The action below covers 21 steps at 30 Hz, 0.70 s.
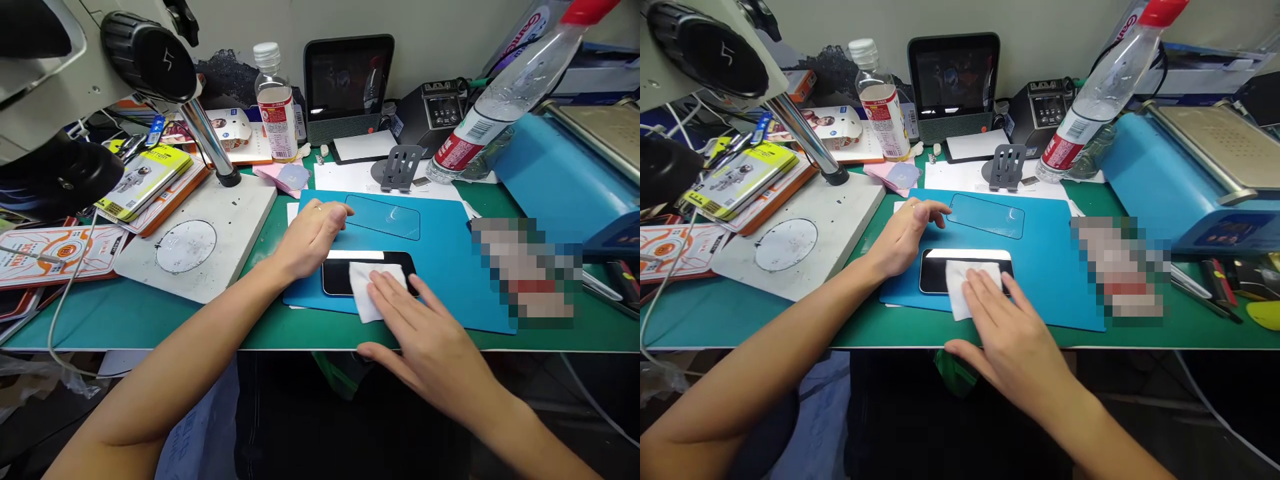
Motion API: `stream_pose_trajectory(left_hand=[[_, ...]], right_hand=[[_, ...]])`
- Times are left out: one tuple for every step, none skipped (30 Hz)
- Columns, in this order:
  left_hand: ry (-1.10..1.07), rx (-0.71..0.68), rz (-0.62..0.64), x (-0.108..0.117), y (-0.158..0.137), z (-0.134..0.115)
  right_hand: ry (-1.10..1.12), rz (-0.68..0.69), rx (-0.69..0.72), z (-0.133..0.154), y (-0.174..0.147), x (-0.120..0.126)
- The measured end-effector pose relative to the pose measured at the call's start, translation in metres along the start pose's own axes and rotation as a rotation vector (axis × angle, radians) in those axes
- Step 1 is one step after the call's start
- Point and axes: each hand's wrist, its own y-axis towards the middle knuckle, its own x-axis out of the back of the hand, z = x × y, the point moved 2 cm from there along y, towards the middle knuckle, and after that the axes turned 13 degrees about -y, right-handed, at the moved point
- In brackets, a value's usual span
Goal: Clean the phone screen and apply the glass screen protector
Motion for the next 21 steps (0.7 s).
stream_pose_trajectory(left_hand=[[0.002,-0.007,0.003,0.0,0.0,0.0],[0.002,-0.013,0.003,0.0,0.0,0.0],[0.0,-0.016,0.002,0.0,0.0,0.0],[-0.003,-0.015,-0.003,0.0,0.0,0.001],[-0.007,-0.01,-0.01,0.0,0.0,0.003],[-0.013,-0.003,-0.02,0.001,0.0,0.004],[-0.02,0.005,-0.029,0.002,0.0,0.006],[-0.027,0.011,-0.039,0.002,0.0,0.007],[-0.034,0.017,-0.047,0.002,0.001,0.008],[-0.039,0.023,-0.052,0.003,0.001,0.009],[-0.042,0.029,-0.053,0.002,0.001,0.009],[-0.042,0.032,-0.049,0.002,0.001,0.008],[-0.041,0.033,-0.043,0.001,0.001,0.008],[-0.037,0.033,-0.035,0.001,0.001,0.007],[-0.035,0.034,-0.029,0.0,0.001,0.006],[-0.035,0.035,-0.028,0.0,0.001,0.006],[-0.036,0.037,-0.033,-0.001,0.0,0.005],[-0.04,0.039,-0.042,-0.001,0.0,0.006],[-0.043,0.039,-0.052,-0.001,0.0,0.006],[-0.045,0.036,-0.061,-0.001,-0.001,0.006],[-0.045,0.029,-0.067,-0.001,-0.001,0.006]], right_hand=[[0.004,0.01,-0.005,0.01,0.011,-0.001],[0.012,0.024,-0.014,0.019,0.022,-0.003],[0.023,0.032,-0.018,0.027,0.033,-0.005],[0.033,0.031,-0.016,0.034,0.043,-0.006],[0.044,0.039,-0.014,0.038,0.051,-0.008],[0.058,0.046,-0.004,0.039,0.056,-0.009],[0.073,0.056,0.014,0.039,0.059,-0.009],[0.091,0.072,0.038,0.036,0.06,-0.008],[0.111,0.09,0.063,0.031,0.058,-0.008],[0.131,0.108,0.084,0.025,0.053,-0.006],[0.147,0.124,0.097,0.018,0.048,-0.005],[0.155,0.132,0.096,0.011,0.042,-0.004],[0.155,0.13,0.083,0.005,0.035,-0.003],[0.148,0.119,0.057,-0.001,0.029,-0.003],[0.139,0.098,0.023,-0.007,0.024,-0.003],[0.137,0.064,-0.012,-0.013,0.02,-0.003],[0.146,0.021,-0.047,-0.018,0.017,-0.003],[0.168,-0.027,-0.079,-0.023,0.016,-0.003],[0.204,-0.07,-0.106,-0.027,0.018,-0.002],[0.253,-0.1,-0.13,-0.031,0.022,-0.002],[0.307,-0.115,-0.153,-0.035,0.028,0.0]])
